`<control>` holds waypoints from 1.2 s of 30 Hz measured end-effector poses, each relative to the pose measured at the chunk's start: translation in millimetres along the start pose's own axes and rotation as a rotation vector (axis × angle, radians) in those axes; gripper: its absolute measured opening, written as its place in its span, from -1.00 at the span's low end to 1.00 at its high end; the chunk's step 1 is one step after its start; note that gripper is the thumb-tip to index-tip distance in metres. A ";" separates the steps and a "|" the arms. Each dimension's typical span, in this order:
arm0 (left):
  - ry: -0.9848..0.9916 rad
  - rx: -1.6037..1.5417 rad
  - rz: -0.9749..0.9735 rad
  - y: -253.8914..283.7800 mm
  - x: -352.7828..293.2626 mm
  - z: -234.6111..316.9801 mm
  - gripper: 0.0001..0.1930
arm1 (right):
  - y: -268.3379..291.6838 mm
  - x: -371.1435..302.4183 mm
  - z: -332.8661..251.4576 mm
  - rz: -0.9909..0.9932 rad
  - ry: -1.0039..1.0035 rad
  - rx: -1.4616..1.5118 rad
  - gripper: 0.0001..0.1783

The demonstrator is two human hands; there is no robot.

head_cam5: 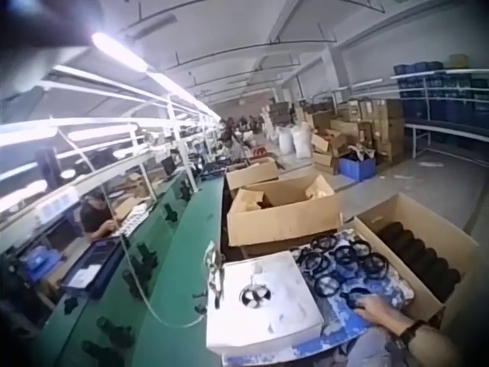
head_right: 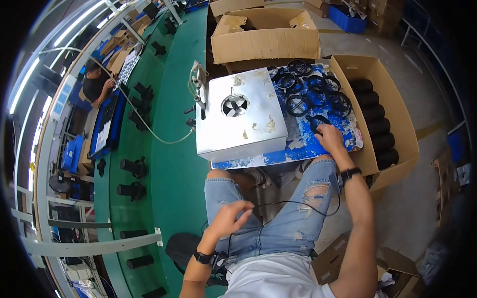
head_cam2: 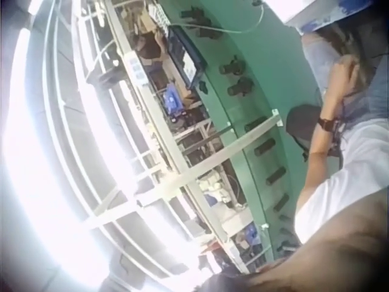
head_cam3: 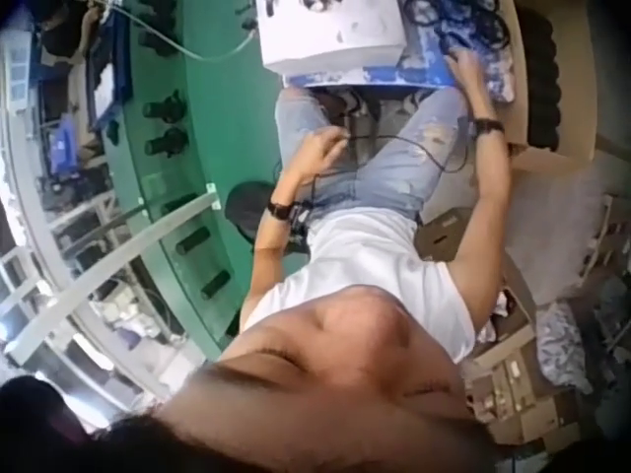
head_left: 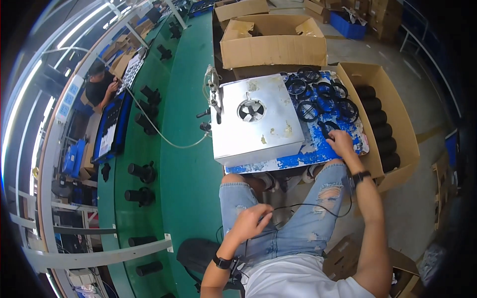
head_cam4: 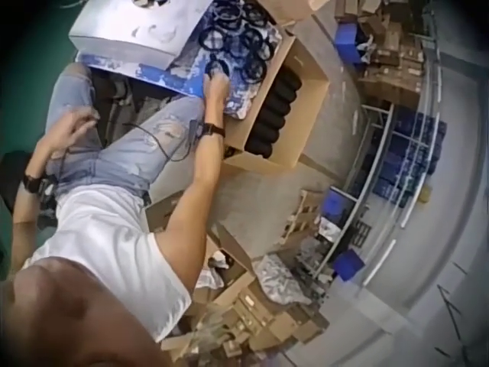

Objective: The person picks up a plastic frame, places it onto a machine, and presses it down. They then take a cylindrical housing from the conveyor belt, fit it over the frame on the machine, and press down again before returning the assembled unit to the belt, repeating the process.

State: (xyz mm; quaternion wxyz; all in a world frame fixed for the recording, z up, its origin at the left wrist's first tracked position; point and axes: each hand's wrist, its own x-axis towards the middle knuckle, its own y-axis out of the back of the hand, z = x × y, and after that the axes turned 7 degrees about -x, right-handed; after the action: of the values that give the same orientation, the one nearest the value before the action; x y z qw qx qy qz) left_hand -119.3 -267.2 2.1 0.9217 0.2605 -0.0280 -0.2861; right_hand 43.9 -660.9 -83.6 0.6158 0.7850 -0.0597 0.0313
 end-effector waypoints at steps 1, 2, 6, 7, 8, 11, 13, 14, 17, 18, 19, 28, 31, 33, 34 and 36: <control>-0.021 -0.115 0.048 0.6 7.3 4.2 -0.74 | 26.6 -17.8 -25.7 0.153 0.118 0.084 -0.78; 0.011 -0.206 0.036 -1.0 16.0 6.1 -0.69 | 45.8 -36.8 -46.4 0.192 0.144 0.155 -0.79; -0.145 -0.638 0.265 -37.4 61.6 24.7 -0.51 | 103.9 -105.2 -145.8 0.244 0.359 0.276 -0.85; -0.177 -0.723 0.281 -45.7 73.1 29.0 -0.51 | 106.6 -117.0 -161.3 0.262 0.430 0.266 -0.86; -0.157 -0.710 0.312 -45.6 81.0 28.9 -0.57 | 103.9 -126.1 -174.2 0.284 0.486 0.296 -0.83; -0.141 -0.779 0.379 -44.8 88.4 20.9 -0.67 | 111.2 -133.7 -194.1 0.275 0.438 0.451 -0.78; -0.016 -0.953 0.398 -36.8 78.8 12.2 -0.66 | 118.5 -131.8 -187.9 0.391 0.414 0.460 -0.73; -0.032 -0.921 0.395 -30.3 75.5 5.3 -0.64 | 122.1 -126.6 -184.3 0.400 0.318 0.540 -0.72; -0.091 -0.953 0.279 -12.3 70.8 1.4 -0.66 | 112.7 -92.6 -180.1 0.164 0.068 0.944 -0.70; -0.091 -0.965 0.278 -10.4 68.6 4.2 -0.66 | 104.1 -85.9 -180.1 -0.079 -0.089 1.266 -0.68; -0.104 -0.873 0.289 -5.8 66.9 7.6 -0.68 | 97.1 -84.8 -180.7 -0.086 -0.083 1.263 -0.68; -0.141 -0.731 0.616 3.5 78.0 -15.8 -0.73 | 74.6 -89.3 -215.7 -0.557 0.016 1.260 -0.64; -0.140 -0.801 0.556 0.5 83.0 -25.7 -0.74 | 73.3 -83.2 -216.5 -0.521 0.007 1.282 -0.61; -0.206 -0.766 0.572 -5.4 87.5 -25.7 -0.75 | 72.7 -78.1 -215.8 -0.516 -0.016 1.248 -0.61; -0.092 -1.057 0.443 -5.8 86.9 -20.4 -0.69 | 65.9 -75.2 -216.9 -0.414 -0.020 1.193 -0.66; -0.132 -0.923 0.480 -9.2 89.8 -30.7 -0.63 | 47.4 -68.1 -215.1 -0.210 0.061 1.003 -0.71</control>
State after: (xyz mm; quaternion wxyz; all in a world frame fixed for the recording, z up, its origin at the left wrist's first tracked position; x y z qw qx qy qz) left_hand -42.9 -308.1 -37.7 0.9765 -0.2050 -0.0158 -0.0650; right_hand -24.6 -459.5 5.2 0.1647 0.9844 0.0598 0.0169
